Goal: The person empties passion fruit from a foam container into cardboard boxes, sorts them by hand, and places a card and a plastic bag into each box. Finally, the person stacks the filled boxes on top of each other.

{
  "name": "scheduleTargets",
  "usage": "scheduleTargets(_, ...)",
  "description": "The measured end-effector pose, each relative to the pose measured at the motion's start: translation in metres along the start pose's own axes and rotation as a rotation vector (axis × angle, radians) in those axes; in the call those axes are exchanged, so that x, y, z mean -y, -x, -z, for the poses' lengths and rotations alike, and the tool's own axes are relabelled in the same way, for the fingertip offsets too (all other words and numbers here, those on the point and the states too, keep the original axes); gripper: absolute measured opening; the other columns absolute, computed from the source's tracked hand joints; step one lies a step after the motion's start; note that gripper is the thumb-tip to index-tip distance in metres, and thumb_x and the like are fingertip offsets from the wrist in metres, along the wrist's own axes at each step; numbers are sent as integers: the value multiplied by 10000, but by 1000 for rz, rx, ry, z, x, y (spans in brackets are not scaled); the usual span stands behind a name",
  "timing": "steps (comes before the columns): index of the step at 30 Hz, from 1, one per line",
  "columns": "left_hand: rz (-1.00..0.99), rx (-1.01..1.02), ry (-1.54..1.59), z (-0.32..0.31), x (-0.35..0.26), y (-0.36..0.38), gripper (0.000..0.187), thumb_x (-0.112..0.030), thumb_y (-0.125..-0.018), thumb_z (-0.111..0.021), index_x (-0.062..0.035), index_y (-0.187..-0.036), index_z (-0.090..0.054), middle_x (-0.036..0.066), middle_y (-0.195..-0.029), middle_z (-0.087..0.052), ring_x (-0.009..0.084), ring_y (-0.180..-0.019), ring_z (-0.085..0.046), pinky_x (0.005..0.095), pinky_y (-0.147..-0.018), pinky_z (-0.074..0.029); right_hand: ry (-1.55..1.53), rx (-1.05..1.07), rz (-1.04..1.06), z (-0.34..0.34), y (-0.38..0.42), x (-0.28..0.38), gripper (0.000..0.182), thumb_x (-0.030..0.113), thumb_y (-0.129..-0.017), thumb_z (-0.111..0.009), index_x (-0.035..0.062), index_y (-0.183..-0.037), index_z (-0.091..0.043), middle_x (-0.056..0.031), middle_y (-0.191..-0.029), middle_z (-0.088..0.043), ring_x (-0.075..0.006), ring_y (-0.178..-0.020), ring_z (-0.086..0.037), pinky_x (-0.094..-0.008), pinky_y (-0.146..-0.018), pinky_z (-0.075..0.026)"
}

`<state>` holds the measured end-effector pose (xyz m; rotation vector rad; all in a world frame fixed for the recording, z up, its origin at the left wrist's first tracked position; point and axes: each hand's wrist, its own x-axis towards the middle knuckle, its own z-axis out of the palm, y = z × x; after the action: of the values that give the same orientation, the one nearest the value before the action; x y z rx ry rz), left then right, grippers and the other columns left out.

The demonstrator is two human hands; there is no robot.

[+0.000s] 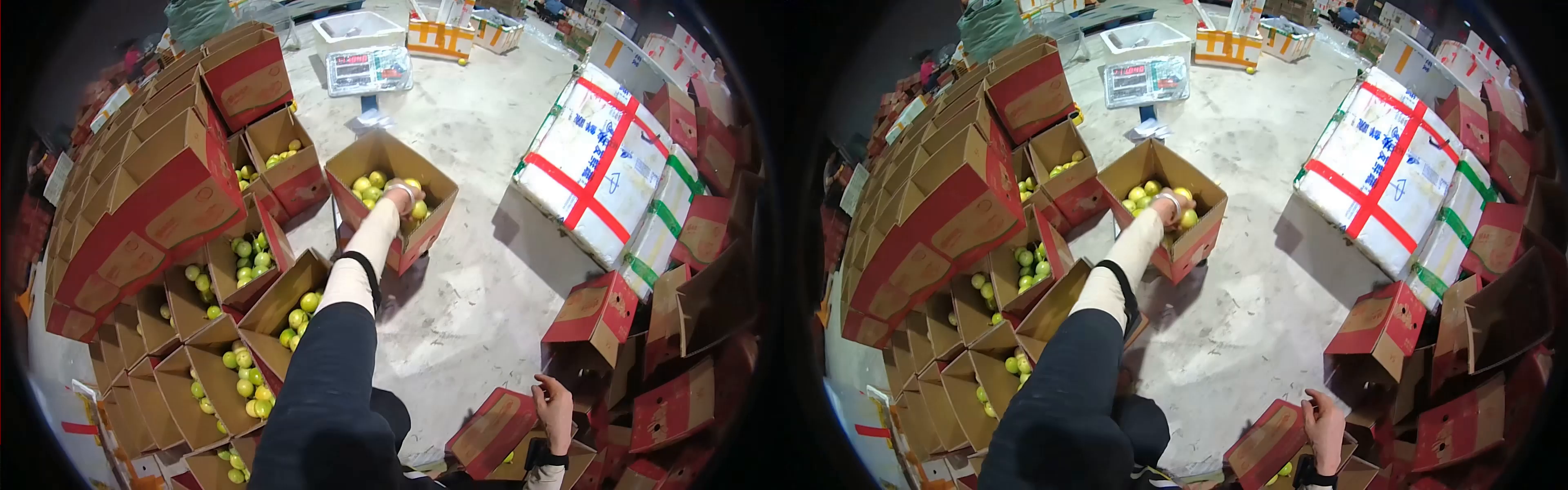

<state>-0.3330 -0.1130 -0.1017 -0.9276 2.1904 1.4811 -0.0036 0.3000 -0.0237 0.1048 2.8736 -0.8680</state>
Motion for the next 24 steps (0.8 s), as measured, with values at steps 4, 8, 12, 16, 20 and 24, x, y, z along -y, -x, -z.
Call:
scheduleTargets(4,-10,-73,111,22,17,-20,491,-224,-764,-750,-7,-1142,-524,198,-989,-624,338,-707,-658,475,-472,-550,-23,7,35,6,14,12,245,104,-820,-619,19,-1050,-629,-153,-811,-640,-203,-606,-605,-294,-586,-474)
scheduleTargets(8,-145,-74,128,43,-10,27,531,-165,-758,-748,-35,-1179,-452,177,-1076,-586,351,-831,-651,504,-498,-565,-23,-12,92,6,29,11,249,99,-822,-617,16,-1057,-625,-160,-813,-640,-221,-615,-609,-302,-595,-479)
scheduleTargets(12,-351,3,279,44,-24,87,567,-172,-725,-774,-53,-1177,-452,142,-1088,-582,312,-880,-634,511,-542,-562,-6,-70,150,11,44,12,242,87,-824,-611,11,-1054,-622,-175,-816,-636,-230,-619,-609,-306,-598,-481)
scheduleTargets(16,-865,49,176,6,-18,137,623,-185,-679,-788,-48,-1194,-465,122,-1026,-610,210,-887,-629,362,-697,-541,-45,-102,39,21,57,14,231,77,-841,-599,9,-1061,-622,-150,-779,-625,-162,-607,-572,-274,-594,-464)
scheduleTargets(20,-1014,354,25,-68,8,245,613,-242,-704,-769,-114,-1220,-463,114,-1019,-608,232,-910,-611,342,-737,-532,-235,-275,-16,37,65,7,207,62,-866,-585,-4,-1059,-623,-73,-805,-635,-79,-688,-538,-233,-627,-450)
scheduleTargets(24,-982,719,-260,-134,42,334,631,-248,-688,-768,-104,-1213,-449,130,-1051,-602,259,-948,-600,360,-814,-492,-83,-461,136,49,79,-25,211,48,-872,-562,6,-1068,-629,-117,-975,-669,-160,-884,-628,-277,-793,-477)
